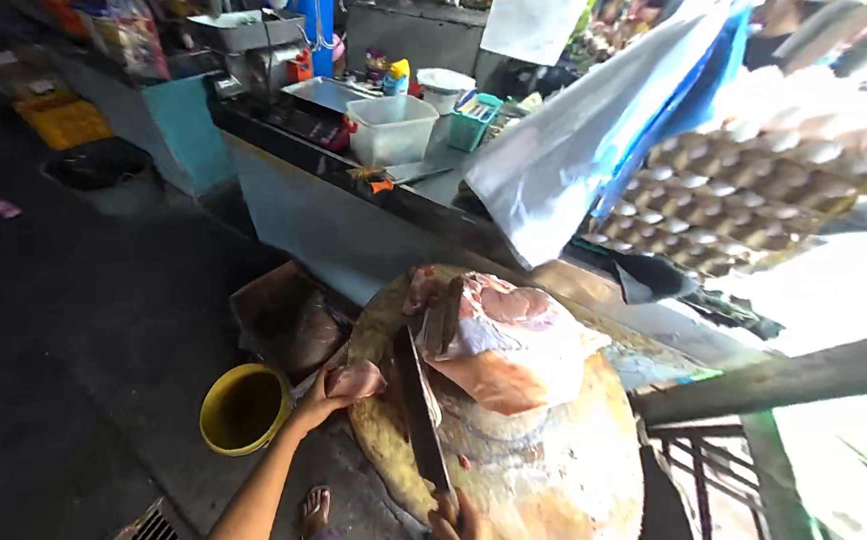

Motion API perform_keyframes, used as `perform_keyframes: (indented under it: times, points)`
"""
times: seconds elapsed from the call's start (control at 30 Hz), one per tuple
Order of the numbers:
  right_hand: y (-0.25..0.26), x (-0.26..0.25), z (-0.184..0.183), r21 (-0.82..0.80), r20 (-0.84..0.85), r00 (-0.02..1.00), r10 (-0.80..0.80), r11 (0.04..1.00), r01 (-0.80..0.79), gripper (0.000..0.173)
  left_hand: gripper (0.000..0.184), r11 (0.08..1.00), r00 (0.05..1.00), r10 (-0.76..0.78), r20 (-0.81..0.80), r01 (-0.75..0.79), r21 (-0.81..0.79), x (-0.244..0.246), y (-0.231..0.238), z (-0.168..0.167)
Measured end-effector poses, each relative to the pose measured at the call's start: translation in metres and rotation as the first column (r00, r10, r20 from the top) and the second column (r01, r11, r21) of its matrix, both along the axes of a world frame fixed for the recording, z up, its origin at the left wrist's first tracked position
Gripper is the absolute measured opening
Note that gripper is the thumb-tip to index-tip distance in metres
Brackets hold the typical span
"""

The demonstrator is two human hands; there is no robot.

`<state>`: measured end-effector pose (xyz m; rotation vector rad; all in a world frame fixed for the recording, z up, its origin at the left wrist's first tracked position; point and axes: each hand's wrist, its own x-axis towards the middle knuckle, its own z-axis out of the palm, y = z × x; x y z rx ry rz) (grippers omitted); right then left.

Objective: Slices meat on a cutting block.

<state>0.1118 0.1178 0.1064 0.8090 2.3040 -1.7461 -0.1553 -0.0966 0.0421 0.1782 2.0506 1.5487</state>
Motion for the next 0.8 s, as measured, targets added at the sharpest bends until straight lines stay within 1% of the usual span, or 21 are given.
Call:
perform_keyframes:
  times: [0.07, 0.13, 0.2, 0.27, 0.3, 0.37, 0.43, 0.47, 0.5, 0.57, 0.6, 0.67, 0.73, 0.8]
  points:
    - [-0.029, -0.03, -0.011, -0.037, 0.108, 0.992, -0.066, 0.997, 0.07, 0.041, 0.086, 0.996, 0.995, -0.079, -0.065, 0.077, -0.033, -0.012, -0.005, -0.007]
    - [-0.045, -0.045, -0.023, -0.025, 0.17, 0.974, -0.151, 0.987, 0.157, 0.04, 0.08, 0.985, 0.971, -0.162, -0.178, 0.15, -0.082, -0.013, -0.002, -0.005]
    - [-0.053, -0.04, -0.024, 0.075, 0.2, 0.954, -0.224, 0.974, 0.213, 0.042, 0.077, 0.979, 0.942, -0.202, -0.268, 0.184, -0.091, -0.007, 0.009, 0.001]
    - [-0.057, -0.029, -0.017, 0.183, 0.203, 0.94, -0.275, 0.953, 0.24, 0.045, 0.075, 0.973, 0.926, -0.229, -0.301, 0.219, -0.068, -0.004, 0.027, -0.001]
    - [-0.06, -0.022, -0.013, 0.233, 0.196, 0.938, -0.287, 0.942, 0.24, 0.045, 0.075, 0.963, 0.915, -0.267, -0.303, 0.248, -0.1, -0.002, 0.034, -0.002]
    - [-0.064, -0.018, -0.002, 0.284, 0.17, 0.94, -0.295, 0.928, 0.24, 0.047, 0.076, 0.927, 0.882, -0.356, -0.31, 0.291, -0.238, -0.001, 0.044, -0.001]
    - [-0.069, -0.024, 0.005, 0.288, 0.082, 0.953, -0.29, 0.923, 0.256, 0.046, 0.079, 0.883, 0.853, -0.405, -0.328, 0.273, -0.381, 0.002, 0.041, 0.002]
    - [-0.072, -0.032, 0.008, 0.287, 0.014, 0.959, -0.284, 0.92, 0.268, 0.046, 0.08, 0.878, 0.845, -0.404, -0.351, 0.25, -0.409, 0.003, 0.035, 0.0]
    - [-0.075, -0.044, 0.011, 0.291, -0.083, 0.958, -0.274, 0.913, 0.287, 0.047, 0.077, 0.903, 0.838, -0.361, -0.409, 0.205, -0.377, 0.004, 0.028, -0.002]
    - [-0.077, -0.073, 0.024, 0.33, -0.317, 0.924, -0.213, 0.889, 0.318, 0.051, 0.063, 0.969, 0.812, -0.208, -0.545, 0.096, -0.228, 0.01, 0.015, -0.008]
    - [-0.076, -0.087, 0.036, 0.358, -0.45, 0.879, -0.157, 0.87, 0.339, 0.052, 0.053, 0.982, 0.807, -0.165, -0.567, 0.079, -0.172, 0.013, 0.01, -0.01]
    - [-0.069, -0.115, 0.072, 0.397, -0.674, 0.738, -0.018, 0.835, 0.382, 0.054, 0.038, 0.98, 0.831, -0.173, -0.529, 0.092, -0.176, 0.016, 0.006, -0.007]
    - [-0.061, -0.141, 0.115, 0.381, -0.818, 0.569, 0.086, 0.822, 0.424, 0.051, 0.031, 0.975, 0.842, -0.173, -0.51, 0.074, -0.208, 0.016, 0.008, -0.004]
    - [-0.061, -0.16, 0.154, 0.308, -0.917, 0.382, 0.118, 0.815, 0.49, 0.042, 0.029, 0.971, 0.846, -0.167, -0.506, 0.052, -0.234, 0.015, 0.012, 0.001]
